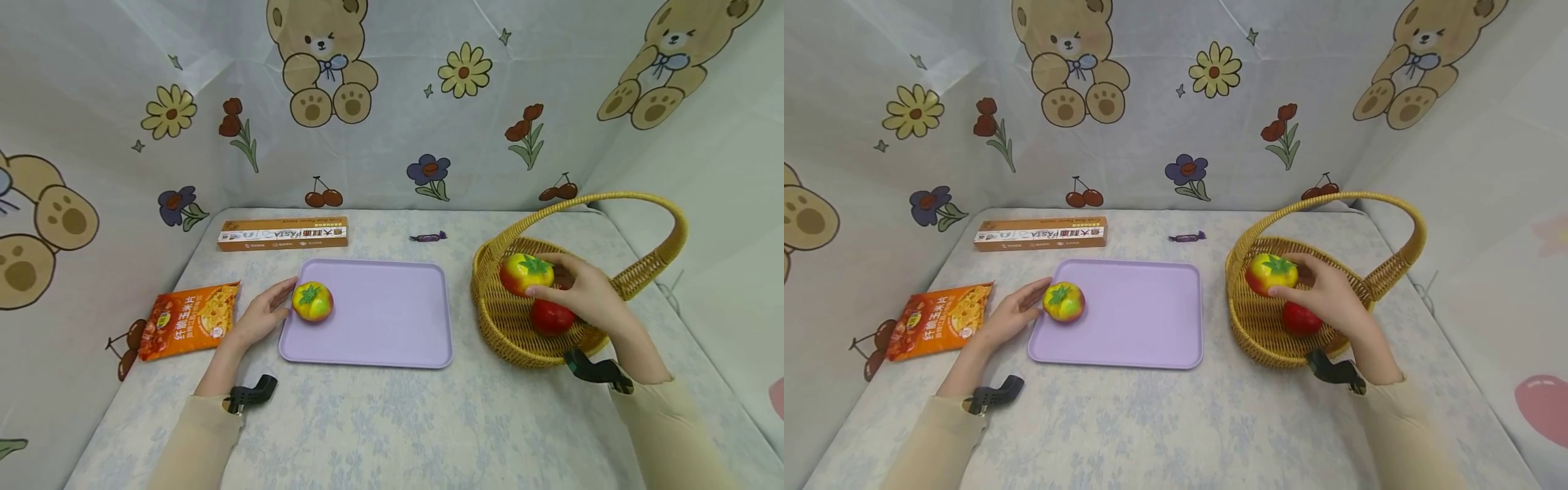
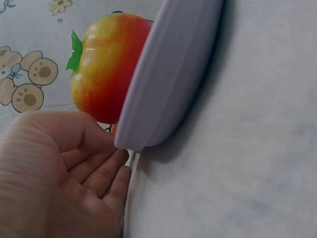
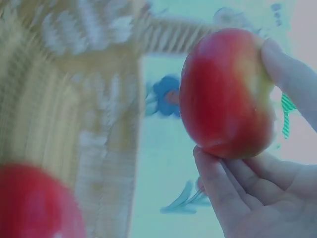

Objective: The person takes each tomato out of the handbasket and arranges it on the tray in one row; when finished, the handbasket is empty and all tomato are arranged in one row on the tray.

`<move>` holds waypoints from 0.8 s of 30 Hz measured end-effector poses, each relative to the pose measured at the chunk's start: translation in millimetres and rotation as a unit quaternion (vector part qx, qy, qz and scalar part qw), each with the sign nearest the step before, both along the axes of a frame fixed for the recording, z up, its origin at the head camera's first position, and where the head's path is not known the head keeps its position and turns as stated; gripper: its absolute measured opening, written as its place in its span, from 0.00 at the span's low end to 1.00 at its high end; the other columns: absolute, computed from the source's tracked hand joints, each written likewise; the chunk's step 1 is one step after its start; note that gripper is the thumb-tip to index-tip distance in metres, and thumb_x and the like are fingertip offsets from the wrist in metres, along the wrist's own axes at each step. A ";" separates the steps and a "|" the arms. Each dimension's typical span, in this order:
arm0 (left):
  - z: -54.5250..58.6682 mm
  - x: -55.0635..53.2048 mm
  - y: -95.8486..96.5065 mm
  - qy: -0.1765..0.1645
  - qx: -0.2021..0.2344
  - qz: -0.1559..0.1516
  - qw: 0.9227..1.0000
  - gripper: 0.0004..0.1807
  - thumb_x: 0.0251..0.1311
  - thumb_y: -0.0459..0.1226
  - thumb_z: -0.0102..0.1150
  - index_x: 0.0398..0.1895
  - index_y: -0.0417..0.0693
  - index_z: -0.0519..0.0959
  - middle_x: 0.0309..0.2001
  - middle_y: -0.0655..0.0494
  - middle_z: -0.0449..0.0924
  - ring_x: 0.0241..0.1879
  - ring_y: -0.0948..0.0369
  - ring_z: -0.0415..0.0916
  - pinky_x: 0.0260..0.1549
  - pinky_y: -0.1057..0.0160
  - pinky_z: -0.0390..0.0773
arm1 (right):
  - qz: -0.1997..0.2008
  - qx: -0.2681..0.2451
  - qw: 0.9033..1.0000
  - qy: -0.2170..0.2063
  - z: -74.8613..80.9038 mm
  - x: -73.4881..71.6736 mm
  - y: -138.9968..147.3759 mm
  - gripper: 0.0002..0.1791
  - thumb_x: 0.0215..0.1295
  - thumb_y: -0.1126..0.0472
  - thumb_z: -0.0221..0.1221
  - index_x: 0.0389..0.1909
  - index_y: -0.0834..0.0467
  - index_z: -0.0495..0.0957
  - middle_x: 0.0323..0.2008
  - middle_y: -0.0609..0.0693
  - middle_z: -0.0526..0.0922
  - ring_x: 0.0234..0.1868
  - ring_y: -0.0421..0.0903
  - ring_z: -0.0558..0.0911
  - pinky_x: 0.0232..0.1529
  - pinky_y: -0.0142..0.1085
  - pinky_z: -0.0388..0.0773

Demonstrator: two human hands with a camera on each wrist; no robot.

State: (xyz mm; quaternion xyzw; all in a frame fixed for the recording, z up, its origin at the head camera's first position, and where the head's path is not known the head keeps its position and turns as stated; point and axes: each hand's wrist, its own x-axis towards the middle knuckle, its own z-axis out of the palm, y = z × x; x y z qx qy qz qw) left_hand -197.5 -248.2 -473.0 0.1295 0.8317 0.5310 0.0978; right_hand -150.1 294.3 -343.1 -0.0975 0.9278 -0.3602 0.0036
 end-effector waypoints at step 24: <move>-1.9 -1.6 -0.8 -0.004 0.006 0.007 1.000 0.33 0.60 0.22 0.46 0.71 0.40 0.56 0.71 0.43 0.53 0.69 0.48 0.50 0.65 0.48 0.54 | 0.197 -0.140 0.970 0.017 -39.9 -17.3 -167.2 0.36 0.47 0.59 0.73 0.58 0.64 0.71 0.54 0.55 0.76 0.50 0.49 0.78 0.54 0.39 0.75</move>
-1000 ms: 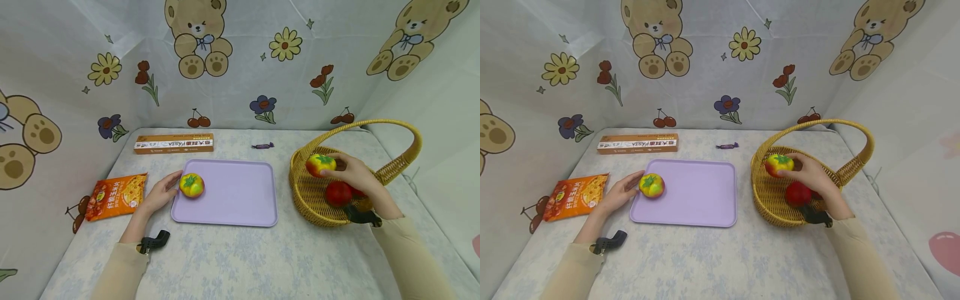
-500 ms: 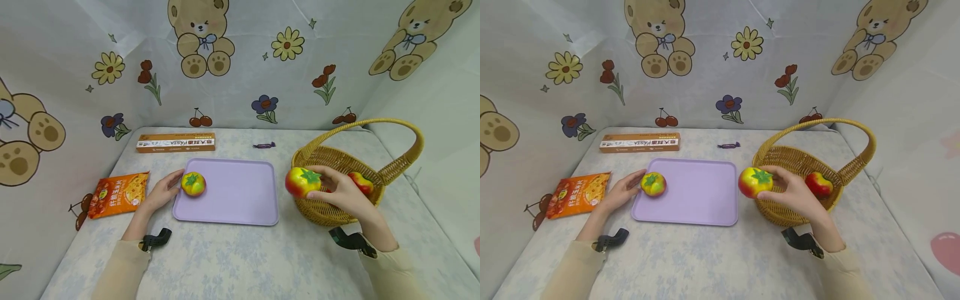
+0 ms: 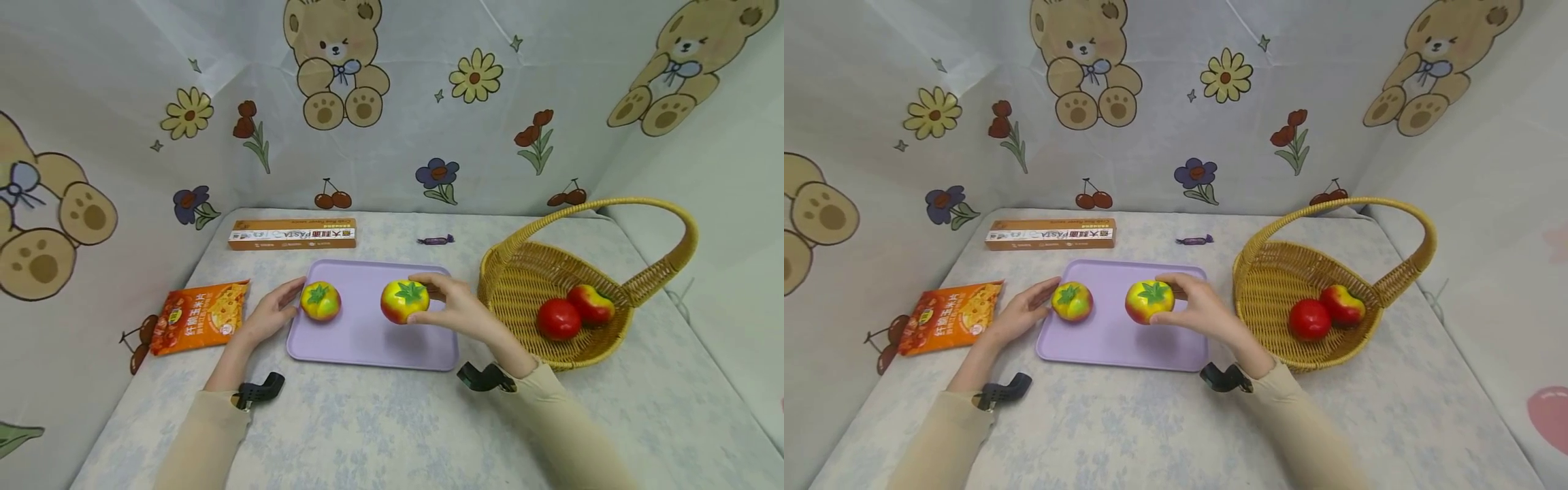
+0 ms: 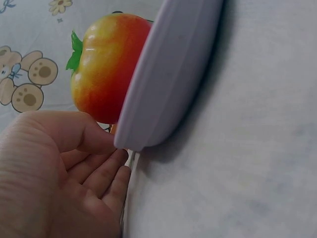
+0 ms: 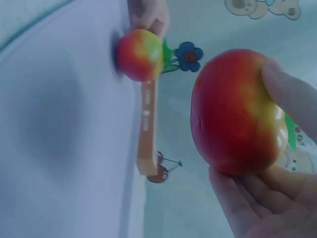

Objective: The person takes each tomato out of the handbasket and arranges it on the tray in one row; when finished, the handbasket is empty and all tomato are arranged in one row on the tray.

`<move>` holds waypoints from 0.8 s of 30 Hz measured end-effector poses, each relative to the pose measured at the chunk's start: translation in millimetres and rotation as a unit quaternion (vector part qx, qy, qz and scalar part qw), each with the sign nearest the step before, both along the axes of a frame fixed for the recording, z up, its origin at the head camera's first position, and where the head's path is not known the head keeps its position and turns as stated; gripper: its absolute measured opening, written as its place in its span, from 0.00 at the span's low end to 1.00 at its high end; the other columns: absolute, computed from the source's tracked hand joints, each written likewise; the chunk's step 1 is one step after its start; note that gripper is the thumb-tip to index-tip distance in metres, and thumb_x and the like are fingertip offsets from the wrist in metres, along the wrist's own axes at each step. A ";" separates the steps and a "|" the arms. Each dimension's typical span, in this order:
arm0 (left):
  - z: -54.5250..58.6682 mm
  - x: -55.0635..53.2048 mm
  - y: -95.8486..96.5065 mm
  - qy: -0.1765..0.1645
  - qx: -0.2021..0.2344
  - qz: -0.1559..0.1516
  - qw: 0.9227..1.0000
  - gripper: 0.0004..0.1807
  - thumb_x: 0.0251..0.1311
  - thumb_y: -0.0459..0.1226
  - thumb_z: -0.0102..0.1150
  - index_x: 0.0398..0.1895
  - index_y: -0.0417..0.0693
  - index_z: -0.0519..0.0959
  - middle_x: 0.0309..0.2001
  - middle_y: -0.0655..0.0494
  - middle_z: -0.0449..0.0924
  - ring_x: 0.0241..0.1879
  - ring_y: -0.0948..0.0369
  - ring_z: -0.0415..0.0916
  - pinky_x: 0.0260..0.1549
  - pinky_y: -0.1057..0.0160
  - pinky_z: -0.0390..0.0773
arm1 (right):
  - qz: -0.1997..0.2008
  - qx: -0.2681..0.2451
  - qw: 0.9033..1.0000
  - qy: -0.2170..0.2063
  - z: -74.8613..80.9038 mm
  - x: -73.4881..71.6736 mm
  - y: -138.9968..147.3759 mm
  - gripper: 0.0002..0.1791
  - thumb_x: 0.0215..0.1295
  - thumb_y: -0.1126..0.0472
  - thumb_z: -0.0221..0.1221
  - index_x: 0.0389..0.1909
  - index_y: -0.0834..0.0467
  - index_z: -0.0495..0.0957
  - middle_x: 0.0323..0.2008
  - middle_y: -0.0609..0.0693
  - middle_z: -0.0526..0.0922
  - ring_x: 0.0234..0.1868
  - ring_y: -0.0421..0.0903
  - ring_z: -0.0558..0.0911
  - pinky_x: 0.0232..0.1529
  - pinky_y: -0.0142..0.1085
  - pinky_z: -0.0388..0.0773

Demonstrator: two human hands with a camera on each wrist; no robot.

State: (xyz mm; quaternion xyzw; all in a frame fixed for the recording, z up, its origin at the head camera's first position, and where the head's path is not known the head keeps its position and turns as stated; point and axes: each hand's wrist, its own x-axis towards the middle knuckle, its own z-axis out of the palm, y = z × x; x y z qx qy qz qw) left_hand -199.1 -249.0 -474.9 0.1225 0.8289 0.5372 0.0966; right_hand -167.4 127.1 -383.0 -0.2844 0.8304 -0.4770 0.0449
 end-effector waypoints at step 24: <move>1.0 0.3 1.9 0.000 -0.015 0.011 1.000 0.33 0.60 0.23 0.47 0.71 0.42 0.57 0.71 0.44 0.54 0.69 0.49 0.52 0.65 0.48 0.54 | 0.004 0.092 0.996 -0.022 -50.2 -44.8 -72.3 0.39 0.46 0.58 0.73 0.58 0.67 0.68 0.57 0.58 0.73 0.55 0.52 0.75 0.57 0.39 0.72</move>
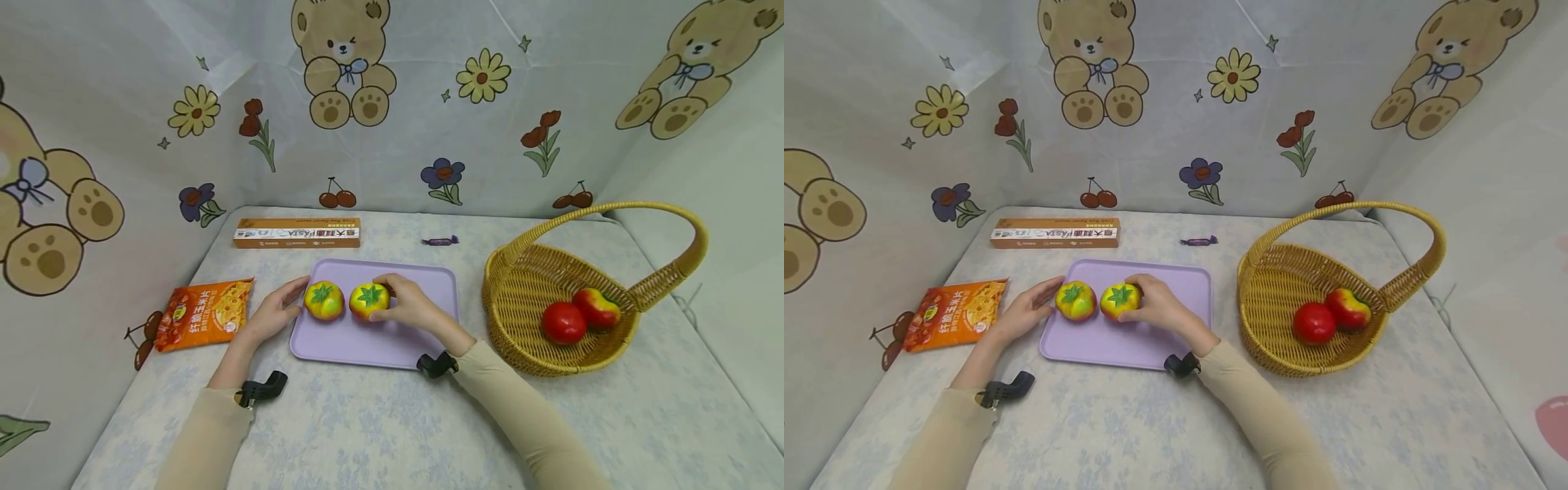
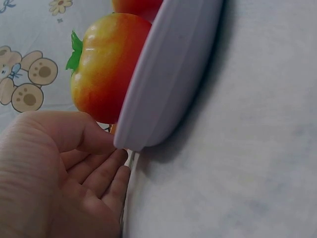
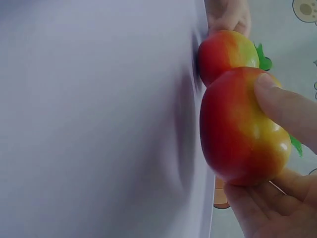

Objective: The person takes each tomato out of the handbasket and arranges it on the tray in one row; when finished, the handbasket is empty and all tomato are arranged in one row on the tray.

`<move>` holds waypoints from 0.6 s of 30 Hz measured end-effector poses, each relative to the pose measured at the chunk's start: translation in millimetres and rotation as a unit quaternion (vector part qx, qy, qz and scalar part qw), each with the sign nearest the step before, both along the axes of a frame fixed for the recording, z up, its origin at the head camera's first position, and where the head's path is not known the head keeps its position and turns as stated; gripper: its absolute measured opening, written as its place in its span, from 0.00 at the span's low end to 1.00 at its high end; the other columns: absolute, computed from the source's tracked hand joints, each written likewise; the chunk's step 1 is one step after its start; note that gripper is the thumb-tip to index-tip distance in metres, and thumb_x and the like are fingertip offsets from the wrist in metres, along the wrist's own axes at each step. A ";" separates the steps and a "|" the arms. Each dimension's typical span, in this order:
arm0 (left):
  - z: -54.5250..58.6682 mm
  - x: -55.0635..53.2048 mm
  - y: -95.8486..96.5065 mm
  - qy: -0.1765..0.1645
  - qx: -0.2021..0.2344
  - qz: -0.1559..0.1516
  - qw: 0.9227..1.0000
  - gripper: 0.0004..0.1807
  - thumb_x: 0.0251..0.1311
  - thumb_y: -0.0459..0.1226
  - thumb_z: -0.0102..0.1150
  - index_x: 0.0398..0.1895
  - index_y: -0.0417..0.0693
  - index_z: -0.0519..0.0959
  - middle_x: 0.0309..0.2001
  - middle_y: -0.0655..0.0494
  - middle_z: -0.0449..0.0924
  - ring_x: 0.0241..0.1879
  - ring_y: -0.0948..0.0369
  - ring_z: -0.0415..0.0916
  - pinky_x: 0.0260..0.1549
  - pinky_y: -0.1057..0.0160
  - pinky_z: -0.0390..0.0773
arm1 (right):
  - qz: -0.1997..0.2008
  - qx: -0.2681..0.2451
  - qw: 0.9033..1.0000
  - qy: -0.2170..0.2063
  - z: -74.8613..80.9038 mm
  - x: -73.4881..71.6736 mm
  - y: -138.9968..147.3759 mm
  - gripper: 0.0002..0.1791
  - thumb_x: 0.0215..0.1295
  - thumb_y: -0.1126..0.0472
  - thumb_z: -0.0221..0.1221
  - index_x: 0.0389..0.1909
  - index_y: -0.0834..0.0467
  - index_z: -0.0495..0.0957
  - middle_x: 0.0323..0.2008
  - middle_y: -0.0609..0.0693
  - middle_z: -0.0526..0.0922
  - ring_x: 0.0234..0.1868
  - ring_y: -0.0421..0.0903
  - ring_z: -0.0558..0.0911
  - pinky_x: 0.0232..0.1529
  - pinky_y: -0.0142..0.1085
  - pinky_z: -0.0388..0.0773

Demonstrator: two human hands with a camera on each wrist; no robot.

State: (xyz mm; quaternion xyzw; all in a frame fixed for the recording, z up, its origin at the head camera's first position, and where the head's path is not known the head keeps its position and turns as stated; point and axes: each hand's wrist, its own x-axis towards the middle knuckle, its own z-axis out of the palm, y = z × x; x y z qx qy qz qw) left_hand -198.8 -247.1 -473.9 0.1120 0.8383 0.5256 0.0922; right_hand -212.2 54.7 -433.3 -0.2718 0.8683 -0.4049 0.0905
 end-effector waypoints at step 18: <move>3.9 2.5 2.7 0.001 -0.004 0.003 1.000 0.34 0.60 0.23 0.46 0.71 0.42 0.57 0.71 0.44 0.54 0.69 0.49 0.52 0.65 0.48 0.55 | 0.012 0.035 0.999 0.016 -1.2 -3.3 -3.3 0.41 0.48 0.56 0.72 0.61 0.67 0.66 0.59 0.60 0.71 0.56 0.52 0.73 0.59 0.41 0.69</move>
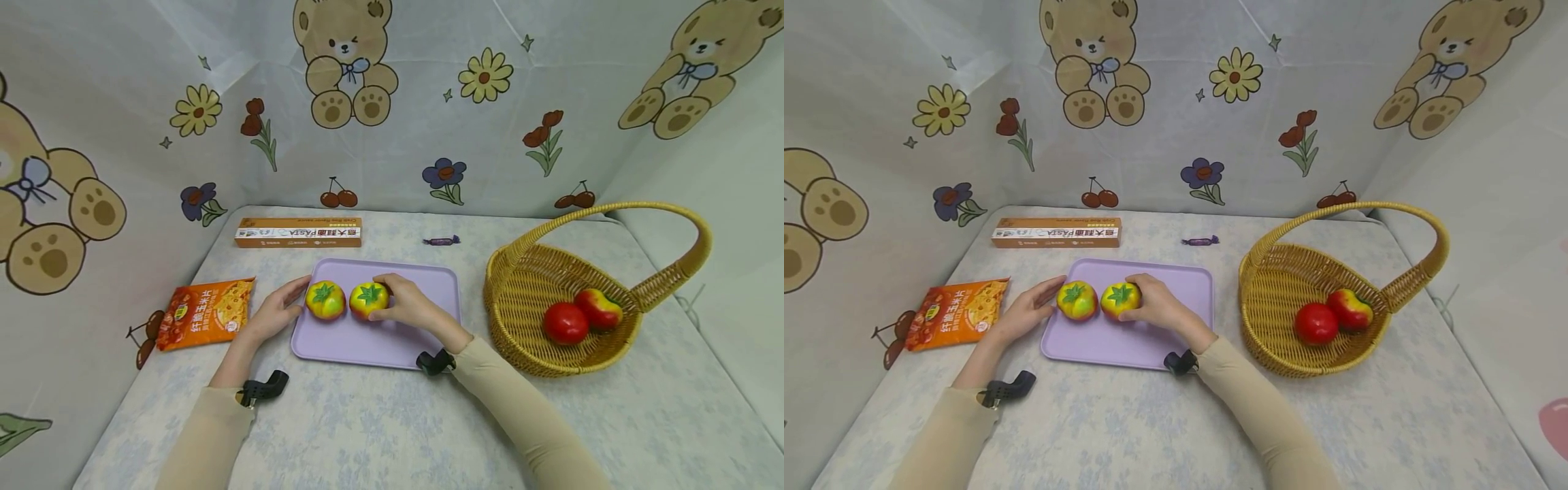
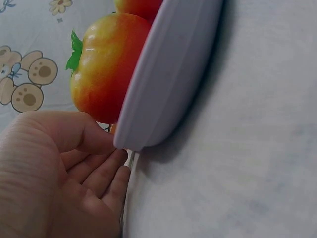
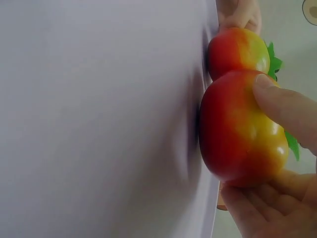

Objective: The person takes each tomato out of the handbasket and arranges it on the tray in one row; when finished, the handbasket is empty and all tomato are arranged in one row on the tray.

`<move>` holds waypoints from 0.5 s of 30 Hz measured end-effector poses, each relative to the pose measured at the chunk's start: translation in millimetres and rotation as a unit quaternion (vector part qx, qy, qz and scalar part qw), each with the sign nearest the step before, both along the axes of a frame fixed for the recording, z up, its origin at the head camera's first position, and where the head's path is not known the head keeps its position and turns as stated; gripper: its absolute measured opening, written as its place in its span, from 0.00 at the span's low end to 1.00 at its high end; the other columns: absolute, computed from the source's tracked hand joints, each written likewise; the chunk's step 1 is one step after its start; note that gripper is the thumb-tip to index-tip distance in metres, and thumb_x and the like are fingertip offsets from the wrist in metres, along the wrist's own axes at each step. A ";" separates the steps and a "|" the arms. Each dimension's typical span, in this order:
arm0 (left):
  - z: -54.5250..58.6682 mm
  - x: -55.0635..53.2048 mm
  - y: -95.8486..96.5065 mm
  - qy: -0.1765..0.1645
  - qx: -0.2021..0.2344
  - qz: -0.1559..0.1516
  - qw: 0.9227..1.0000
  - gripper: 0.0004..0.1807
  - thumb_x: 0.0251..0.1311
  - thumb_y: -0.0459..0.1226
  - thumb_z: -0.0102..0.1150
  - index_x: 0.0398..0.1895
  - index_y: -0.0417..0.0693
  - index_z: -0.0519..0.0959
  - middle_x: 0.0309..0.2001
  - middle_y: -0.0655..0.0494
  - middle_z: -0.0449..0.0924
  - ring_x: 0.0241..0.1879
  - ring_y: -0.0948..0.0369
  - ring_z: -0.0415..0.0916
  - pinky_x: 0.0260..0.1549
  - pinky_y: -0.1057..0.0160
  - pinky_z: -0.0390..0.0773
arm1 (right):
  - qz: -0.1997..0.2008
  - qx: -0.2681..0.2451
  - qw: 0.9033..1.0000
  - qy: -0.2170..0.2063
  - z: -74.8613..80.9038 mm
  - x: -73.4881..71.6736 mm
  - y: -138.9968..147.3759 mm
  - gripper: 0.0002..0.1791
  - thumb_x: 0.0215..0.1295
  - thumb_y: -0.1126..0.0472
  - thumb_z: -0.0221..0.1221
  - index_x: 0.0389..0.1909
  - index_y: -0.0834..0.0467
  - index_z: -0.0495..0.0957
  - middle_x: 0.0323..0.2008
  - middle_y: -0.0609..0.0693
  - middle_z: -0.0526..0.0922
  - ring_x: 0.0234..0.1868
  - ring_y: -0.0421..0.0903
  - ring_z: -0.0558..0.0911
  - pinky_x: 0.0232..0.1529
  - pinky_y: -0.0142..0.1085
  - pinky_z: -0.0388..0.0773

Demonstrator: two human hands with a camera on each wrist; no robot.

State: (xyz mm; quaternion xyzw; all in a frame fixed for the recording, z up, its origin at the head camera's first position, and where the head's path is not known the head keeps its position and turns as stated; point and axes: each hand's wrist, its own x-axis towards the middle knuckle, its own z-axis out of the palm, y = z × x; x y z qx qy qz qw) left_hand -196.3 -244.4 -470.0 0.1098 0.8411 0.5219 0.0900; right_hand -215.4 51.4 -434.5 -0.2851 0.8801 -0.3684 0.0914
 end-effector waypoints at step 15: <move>-4.0 -1.0 -1.2 0.002 0.000 0.001 1.000 0.33 0.61 0.24 0.46 0.71 0.42 0.57 0.71 0.44 0.54 0.69 0.49 0.52 0.66 0.48 0.54 | -0.023 -0.053 0.998 0.016 34.3 19.4 17.4 0.45 0.49 0.49 0.71 0.65 0.64 0.64 0.62 0.57 0.69 0.60 0.56 0.71 0.59 0.42 0.70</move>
